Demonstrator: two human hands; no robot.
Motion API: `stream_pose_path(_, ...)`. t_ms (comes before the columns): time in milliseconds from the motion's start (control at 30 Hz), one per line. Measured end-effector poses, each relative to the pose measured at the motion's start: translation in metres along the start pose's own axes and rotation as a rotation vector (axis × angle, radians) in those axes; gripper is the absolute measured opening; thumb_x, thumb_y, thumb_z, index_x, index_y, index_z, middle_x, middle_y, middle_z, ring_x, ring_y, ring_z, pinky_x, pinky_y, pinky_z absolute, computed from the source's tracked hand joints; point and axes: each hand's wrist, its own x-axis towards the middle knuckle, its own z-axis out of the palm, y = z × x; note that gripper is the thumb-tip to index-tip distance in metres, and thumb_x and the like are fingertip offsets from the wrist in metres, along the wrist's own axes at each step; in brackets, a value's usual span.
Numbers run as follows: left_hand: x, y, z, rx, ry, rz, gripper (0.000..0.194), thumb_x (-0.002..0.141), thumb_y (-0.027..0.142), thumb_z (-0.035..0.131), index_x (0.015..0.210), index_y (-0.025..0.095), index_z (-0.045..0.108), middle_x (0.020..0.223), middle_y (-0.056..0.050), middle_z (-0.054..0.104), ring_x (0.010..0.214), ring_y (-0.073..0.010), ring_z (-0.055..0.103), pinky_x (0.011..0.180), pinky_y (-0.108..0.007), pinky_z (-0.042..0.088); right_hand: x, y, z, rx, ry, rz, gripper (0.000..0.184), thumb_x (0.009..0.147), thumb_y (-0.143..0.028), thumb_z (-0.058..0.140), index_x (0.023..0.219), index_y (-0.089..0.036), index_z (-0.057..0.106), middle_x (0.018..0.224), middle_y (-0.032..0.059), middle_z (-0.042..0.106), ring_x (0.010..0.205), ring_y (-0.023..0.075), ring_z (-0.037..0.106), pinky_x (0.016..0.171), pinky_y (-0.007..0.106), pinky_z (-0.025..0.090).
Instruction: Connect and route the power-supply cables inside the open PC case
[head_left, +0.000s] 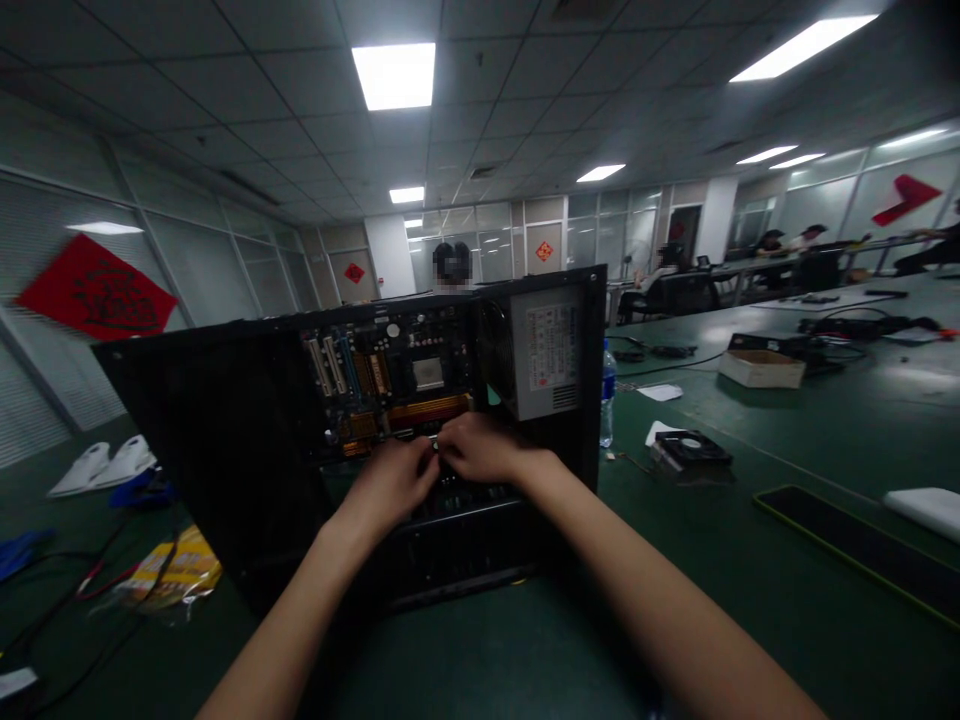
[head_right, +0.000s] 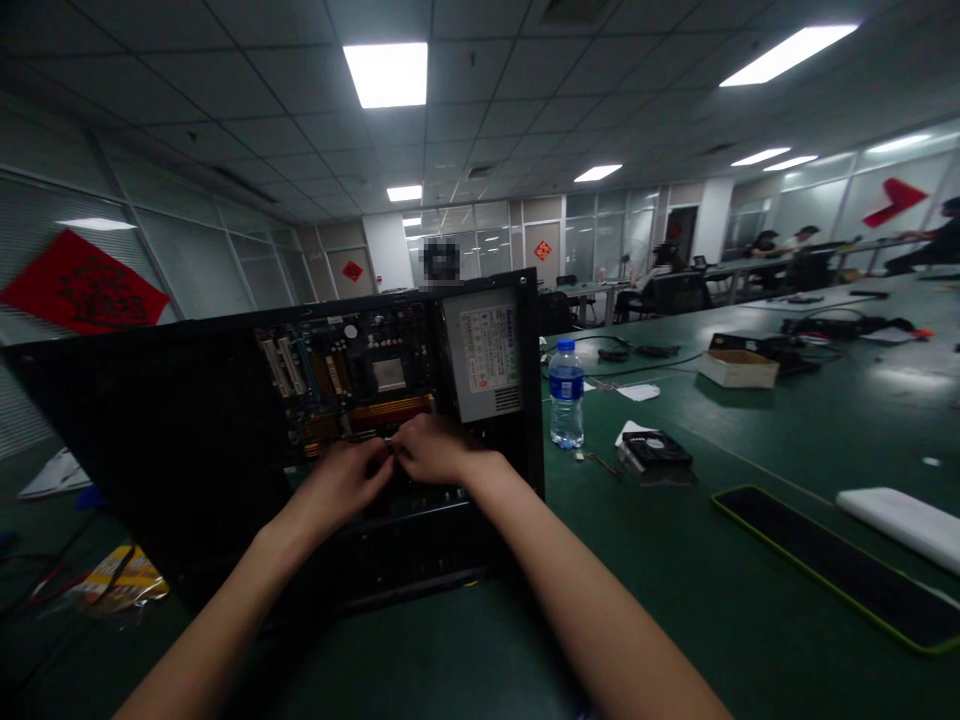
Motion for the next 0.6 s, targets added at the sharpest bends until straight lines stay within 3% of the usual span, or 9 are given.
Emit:
stream_pose_path(167,-0.0015,0.004,0.0003,0.125,0.058,-0.074,0.024,0.092,0.033,0.044,0.085,0.021,0.063,0.077,-0.006,0.069,0.07,-0.0198,0.064,0.059,-0.027,0.034,-0.0009,0.001,0.0038,-0.013,-0.065,0.059,0.023,0.086,-0.018,0.049,0.086,-0.016,0.073,0.089,0.0104,0.073,0.083,0.0201,0.066,0.068,0.027,0.042)
stream_pose_path(333,-0.0007,0.0012,0.0017,0.1,0.031,-0.065,0.024,0.092,0.034,0.044,0.083,0.021,0.063,0.079,-0.005,0.069,0.073,-0.0189,0.064,0.06,-0.027,0.035,-0.0074,0.0028,0.0088,-0.041,-0.478,0.332,0.028,0.08,-0.029,0.062,0.101,-0.013,0.072,0.097,0.0164,0.073,0.084,0.0259,0.069,0.06,0.029,0.046)
stream_pose_path(400,-0.0006,0.0013,0.0011,0.089,0.025,-0.064,0.023,0.092,0.033,0.044,0.083,0.021,0.063,0.08,-0.005,0.069,0.073,-0.0188,0.064,0.06,-0.027,0.035,-0.0093,0.0019,0.0084,-0.048,-0.576,0.391,0.036,0.077,-0.036,0.067,0.104,-0.011,0.072,0.099,0.0186,0.072,0.087,0.0283,0.069,0.063,0.03,0.048)
stream_pose_path(467,-0.0006,0.0016,0.0007,0.094,0.026,-0.071,0.024,0.092,0.035,0.044,0.083,0.021,0.062,0.08,-0.005,0.07,0.073,-0.019,0.064,0.059,-0.027,0.035,-0.0089,-0.0004,0.0071,-0.049,-0.53,0.361,0.041,0.08,-0.041,0.064,0.106,-0.011,0.071,0.101,0.019,0.072,0.09,0.029,0.069,0.065,0.031,0.048)
stream_pose_path(600,0.0004,-0.0026,0.0055,0.12,0.066,-0.147,0.029,0.094,0.038,0.04,0.087,0.021,0.063,0.081,-0.006,0.07,0.075,-0.0216,0.065,0.06,-0.028,0.036,-0.001,-0.0071,0.0035,-0.05,-0.2,0.386,0.044,0.095,-0.043,0.042,0.101,-0.013,0.073,0.099,0.0171,0.073,0.088,0.0252,0.069,0.065,0.029,0.046)
